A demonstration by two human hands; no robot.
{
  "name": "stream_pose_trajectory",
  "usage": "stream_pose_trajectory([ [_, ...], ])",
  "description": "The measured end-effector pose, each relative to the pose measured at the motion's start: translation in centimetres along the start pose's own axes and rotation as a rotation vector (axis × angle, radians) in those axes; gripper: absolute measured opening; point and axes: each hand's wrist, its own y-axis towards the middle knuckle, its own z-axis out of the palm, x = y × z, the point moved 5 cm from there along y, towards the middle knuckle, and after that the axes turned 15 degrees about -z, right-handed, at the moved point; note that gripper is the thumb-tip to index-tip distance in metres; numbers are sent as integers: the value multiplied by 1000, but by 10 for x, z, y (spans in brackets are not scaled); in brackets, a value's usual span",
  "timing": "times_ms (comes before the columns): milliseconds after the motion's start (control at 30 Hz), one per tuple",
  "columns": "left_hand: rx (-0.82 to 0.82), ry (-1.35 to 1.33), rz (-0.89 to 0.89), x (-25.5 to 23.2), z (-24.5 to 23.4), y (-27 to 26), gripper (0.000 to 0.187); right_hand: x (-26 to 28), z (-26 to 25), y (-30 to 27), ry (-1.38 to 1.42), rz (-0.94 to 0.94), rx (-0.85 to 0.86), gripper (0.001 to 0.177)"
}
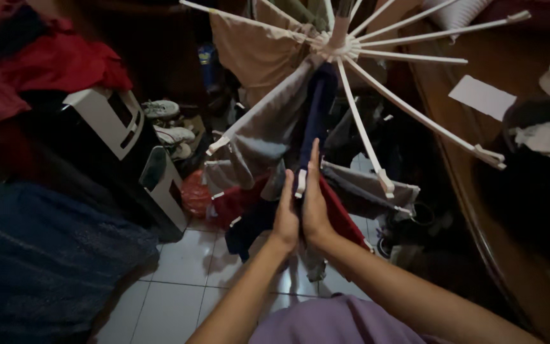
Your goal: The person takes various pieces of clothing from a black laundry basket and hangs them on a white radial drying rack. The items include underwear, socks, and shirts, which are draped over the rack's arms one by one.
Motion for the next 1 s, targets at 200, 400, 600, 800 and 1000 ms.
stream_pose_trajectory([
  [200,-143,101,-206,42,-29,-10,82,-46,-15,-39,-46,111,-68,68],
  [400,-220,358,-183,40,-19,-51,87,-85,-24,-94,-6,572,-215,93],
  [600,-262,521,-406,71,-53,-53,92,-105,-34,-122,-174,734,-118,86],
  [800,-201,934,-800,109,-119,-57,83,-97,-76,-125,-302,719,127,62],
  [1000,-108,885,-577,119,-94,-58,60,-41,-149,-87,-276,718,-116,51],
])
